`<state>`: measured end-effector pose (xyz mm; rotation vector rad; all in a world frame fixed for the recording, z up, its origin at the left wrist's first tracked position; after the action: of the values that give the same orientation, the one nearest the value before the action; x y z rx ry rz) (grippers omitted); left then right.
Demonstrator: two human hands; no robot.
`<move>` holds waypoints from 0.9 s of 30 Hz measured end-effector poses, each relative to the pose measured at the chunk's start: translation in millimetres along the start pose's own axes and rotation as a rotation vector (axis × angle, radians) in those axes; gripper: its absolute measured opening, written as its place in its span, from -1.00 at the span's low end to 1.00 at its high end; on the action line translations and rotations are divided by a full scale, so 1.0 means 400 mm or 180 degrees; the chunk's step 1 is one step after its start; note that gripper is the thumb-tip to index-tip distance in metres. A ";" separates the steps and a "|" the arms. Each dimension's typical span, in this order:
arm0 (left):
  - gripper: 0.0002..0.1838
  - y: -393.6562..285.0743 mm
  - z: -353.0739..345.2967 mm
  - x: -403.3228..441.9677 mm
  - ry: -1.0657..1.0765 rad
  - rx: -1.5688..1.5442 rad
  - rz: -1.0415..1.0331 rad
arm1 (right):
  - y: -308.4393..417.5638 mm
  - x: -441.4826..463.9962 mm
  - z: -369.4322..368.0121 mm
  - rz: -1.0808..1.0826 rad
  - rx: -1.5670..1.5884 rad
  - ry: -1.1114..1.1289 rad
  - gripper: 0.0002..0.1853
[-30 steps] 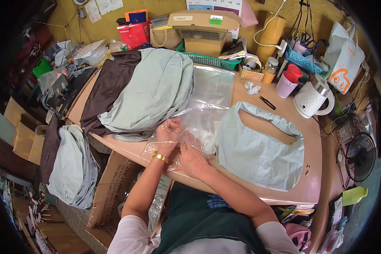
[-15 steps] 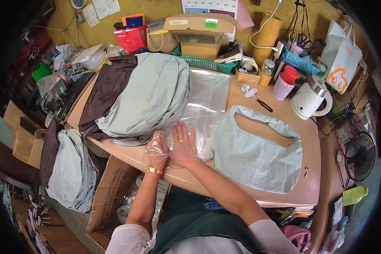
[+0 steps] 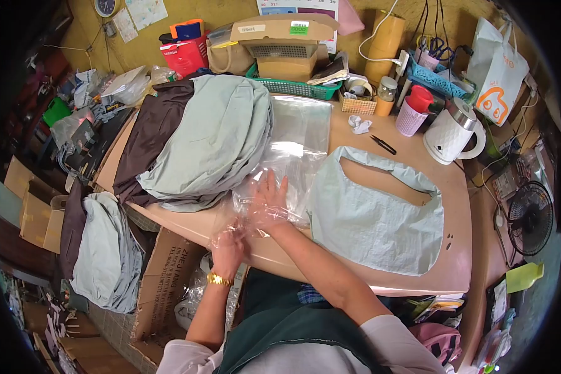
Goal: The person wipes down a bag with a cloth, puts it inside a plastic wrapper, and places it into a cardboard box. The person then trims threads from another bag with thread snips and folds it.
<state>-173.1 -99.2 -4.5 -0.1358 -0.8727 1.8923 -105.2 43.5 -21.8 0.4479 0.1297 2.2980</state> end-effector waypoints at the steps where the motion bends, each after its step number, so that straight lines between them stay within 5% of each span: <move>1: -0.71 -0.017 0.014 -0.022 -0.0026 0.0006 0.0113 | 0.001 0.005 -0.001 -0.0026 0.0053 0.0025 -0.24; 3: -0.65 0.019 0.002 -0.040 -0.0485 -0.0054 -0.0308 | 0.007 -0.005 0.004 -0.0053 0.0097 0.0056 -0.22; 5: -0.64 -0.023 0.043 -0.042 -0.0481 -0.1104 0.0816 | 0.033 -0.026 0.033 0.0397 0.0172 0.0353 -0.29; 7: -0.63 0.075 0.018 -0.030 -0.0511 -0.1237 0.0844 | 0.058 -0.058 0.089 0.0702 0.0428 0.0945 -0.40; 10: -0.53 0.060 0.037 -0.016 -0.0411 0.0597 -0.0268 | 0.116 -0.097 0.072 0.0533 0.0758 0.1513 -0.45; 13: -0.76 -0.043 0.088 -0.036 0.0499 0.0786 0.0656 | 0.094 -0.078 0.063 0.0533 0.0469 0.1299 -0.44; 15: -0.76 -0.054 0.107 -0.084 0.0119 0.0929 0.0232 | 0.080 -0.067 0.079 0.0542 0.0388 0.1374 -0.39; 17: -0.59 -0.075 0.155 -0.116 -0.0041 0.0240 0.0092 | 0.061 -0.055 0.145 0.0452 0.0472 0.1758 -0.29; 20: -0.76 -0.119 0.315 -0.148 -0.0142 -0.1514 0.0559 | 0.044 -0.038 0.101 0.0279 0.0441 0.1721 -0.22; 21: -0.76 -0.116 0.365 -0.178 -0.0515 -0.2265 0.0967 | 0.040 -0.033 0.092 0.0213 0.0485 0.1798 -0.22; 25: -0.74 -0.019 0.635 -0.276 -0.2000 -0.2459 0.1095 | 0.038 -0.015 0.049 0.0271 0.0443 0.1891 -0.36; 27: -0.65 0.058 0.834 -0.355 -0.2994 -0.2522 0.0459 | 0.041 0.006 0.017 -0.0075 0.0712 0.1565 -0.35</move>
<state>-271.5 -392.0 186.5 0.2506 -2.2733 1.5930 -115.4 33.5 -10.8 -0.0192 0.6344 2.3366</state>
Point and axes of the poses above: each hand's wrist, its own x-axis towards the middle knuckle, its own z-axis out of the back of the hand, y = z × x, the point moved 2 cm from there along x, towards the middle knuckle
